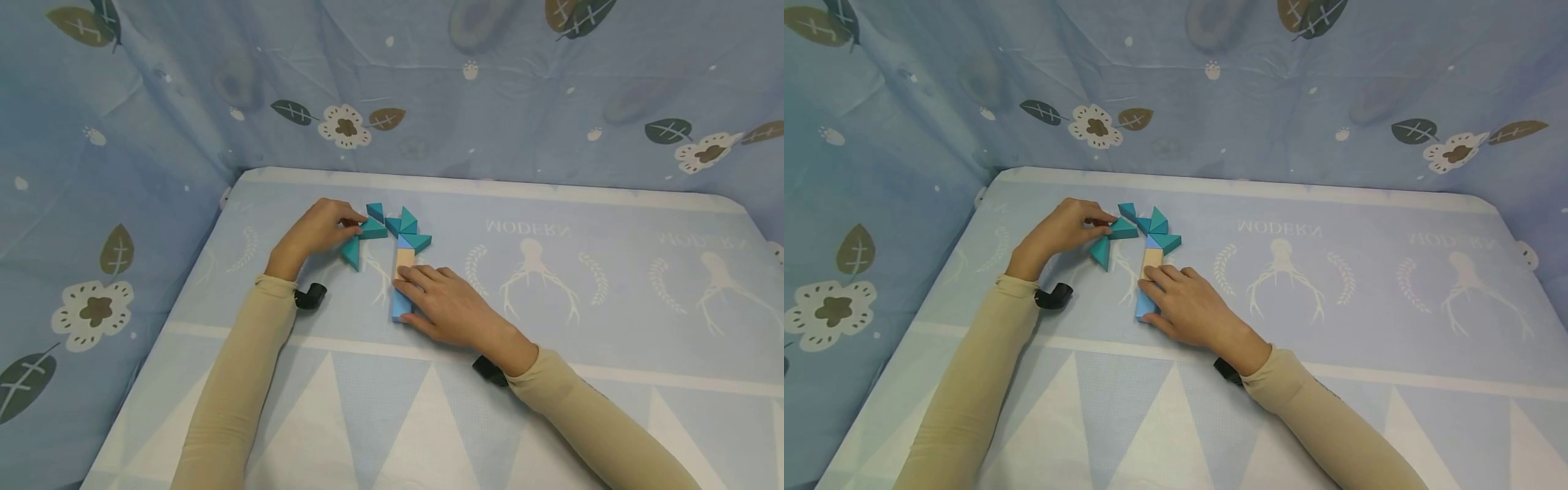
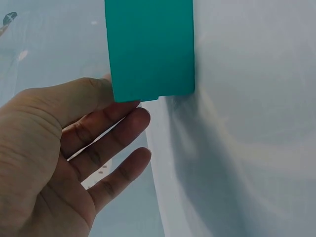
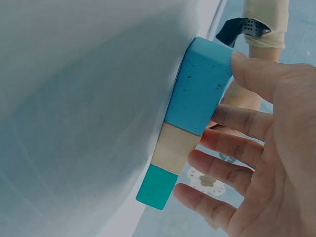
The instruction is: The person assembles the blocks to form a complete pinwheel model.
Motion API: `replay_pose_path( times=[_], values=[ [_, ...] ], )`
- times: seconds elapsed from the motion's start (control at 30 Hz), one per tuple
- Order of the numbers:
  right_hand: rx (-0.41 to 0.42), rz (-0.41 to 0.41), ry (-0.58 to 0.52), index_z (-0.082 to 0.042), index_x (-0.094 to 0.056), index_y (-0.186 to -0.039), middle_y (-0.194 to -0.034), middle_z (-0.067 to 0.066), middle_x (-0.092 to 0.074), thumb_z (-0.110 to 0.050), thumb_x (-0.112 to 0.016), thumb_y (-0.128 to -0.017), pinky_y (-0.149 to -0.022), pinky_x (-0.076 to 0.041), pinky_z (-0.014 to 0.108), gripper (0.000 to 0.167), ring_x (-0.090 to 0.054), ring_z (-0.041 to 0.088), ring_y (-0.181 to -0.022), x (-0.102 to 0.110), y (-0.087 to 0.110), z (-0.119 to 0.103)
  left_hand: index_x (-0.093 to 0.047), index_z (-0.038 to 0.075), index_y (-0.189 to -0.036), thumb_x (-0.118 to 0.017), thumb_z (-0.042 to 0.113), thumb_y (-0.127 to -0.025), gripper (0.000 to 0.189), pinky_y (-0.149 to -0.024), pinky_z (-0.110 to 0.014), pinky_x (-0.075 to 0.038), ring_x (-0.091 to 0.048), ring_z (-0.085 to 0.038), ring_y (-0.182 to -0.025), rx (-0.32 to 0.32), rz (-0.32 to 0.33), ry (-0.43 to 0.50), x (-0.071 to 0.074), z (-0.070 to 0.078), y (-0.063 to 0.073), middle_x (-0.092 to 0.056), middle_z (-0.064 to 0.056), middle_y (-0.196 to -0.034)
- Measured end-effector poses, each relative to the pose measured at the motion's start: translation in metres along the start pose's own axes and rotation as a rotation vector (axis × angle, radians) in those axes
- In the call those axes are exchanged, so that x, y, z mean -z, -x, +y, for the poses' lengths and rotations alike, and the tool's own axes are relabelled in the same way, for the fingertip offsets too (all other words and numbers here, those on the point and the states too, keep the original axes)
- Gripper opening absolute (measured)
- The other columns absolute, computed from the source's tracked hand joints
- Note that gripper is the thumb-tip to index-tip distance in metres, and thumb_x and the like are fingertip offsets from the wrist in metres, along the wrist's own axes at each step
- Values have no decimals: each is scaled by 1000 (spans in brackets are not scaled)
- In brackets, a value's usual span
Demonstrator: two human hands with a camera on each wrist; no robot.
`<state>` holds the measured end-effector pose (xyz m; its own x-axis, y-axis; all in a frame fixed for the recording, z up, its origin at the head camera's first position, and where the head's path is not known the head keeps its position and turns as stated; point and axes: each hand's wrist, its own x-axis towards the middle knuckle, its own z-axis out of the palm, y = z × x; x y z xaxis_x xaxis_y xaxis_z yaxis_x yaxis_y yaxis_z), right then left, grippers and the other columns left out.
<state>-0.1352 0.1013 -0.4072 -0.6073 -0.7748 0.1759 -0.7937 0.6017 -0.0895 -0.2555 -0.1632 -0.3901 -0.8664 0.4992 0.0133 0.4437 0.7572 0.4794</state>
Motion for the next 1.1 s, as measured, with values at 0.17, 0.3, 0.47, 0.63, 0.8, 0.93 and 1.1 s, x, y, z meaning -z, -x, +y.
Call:
replay_pose_path(
  times=[0.17,0.3,0.47,0.63,0.8,0.93,1.1],
  values=[
    [-5,-8,-4,-9,-55,-139,-145,9,-51,-43,-61,-95,-100,-47,45,56,-49,26,-132,0,-1,0,-72,5,-118,-69,13,-92,28,-72,-34,-49,-63,-20,-83,-13,6,-11,-2,0,-1,-72,-10,-102],
    [-6,-8,-1,-10,-55,-139,-145,9,-51,-43,-62,-95,-100,-48,45,56,-49,26,-132,1,0,0,-72,5,-118,-69,13,-92,28,-74,-35,-51,-64,-20,-85,-15,14,-2,-3,-1,-2,-72,-10,-103],
    [-1,-3,0,-9,-55,-139,-144,9,-51,-42,-62,-95,-100,-48,45,55,-50,26,-131,0,0,0,-72,6,-118,-69,14,-92,28,-77,-36,-53,-65,-20,-87,1,12,2,-4,0,-2,-72,-10,-99],
    [-2,-3,0,-9,-55,-139,-145,9,-51,-42,-61,-95,-100,-48,45,55,-50,26,-131,-1,-1,1,-72,7,-119,-68,15,-92,28,-77,-35,-52,-64,-20,-85,2,5,-15,-5,2,-2,-70,-9,-95],
    [-4,-2,2,-10,-55,-139,-145,9,-51,-42,-62,-95,-100,-48,45,55,-50,26,-132,-1,0,1,-72,7,-118,-68,15,-93,27,-75,-35,-52,-63,-20,-83,-13,6,-28,-6,3,-3,-69,-9,-92],
    [-3,0,3,-10,-55,-139,-145,9,-51,-43,-62,-95,-100,-48,45,55,-50,25,-132,-1,0,1,-72,7,-118,-68,16,-93,27,-74,-36,-51,-62,-20,-81,-21,10,-37,-7,4,-3,-69,-9,-91],
    [-2,0,7,-10,-55,-139,-145,8,-50,-43,-61,-95,-100,-48,45,55,-49,25,-132,-2,0,1,-72,8,-118,-69,16,-93,27,-74,-35,-51,-62,-19,-81,-16,18,-40,-9,4,-4,-69,-8,-91]
  ],
)
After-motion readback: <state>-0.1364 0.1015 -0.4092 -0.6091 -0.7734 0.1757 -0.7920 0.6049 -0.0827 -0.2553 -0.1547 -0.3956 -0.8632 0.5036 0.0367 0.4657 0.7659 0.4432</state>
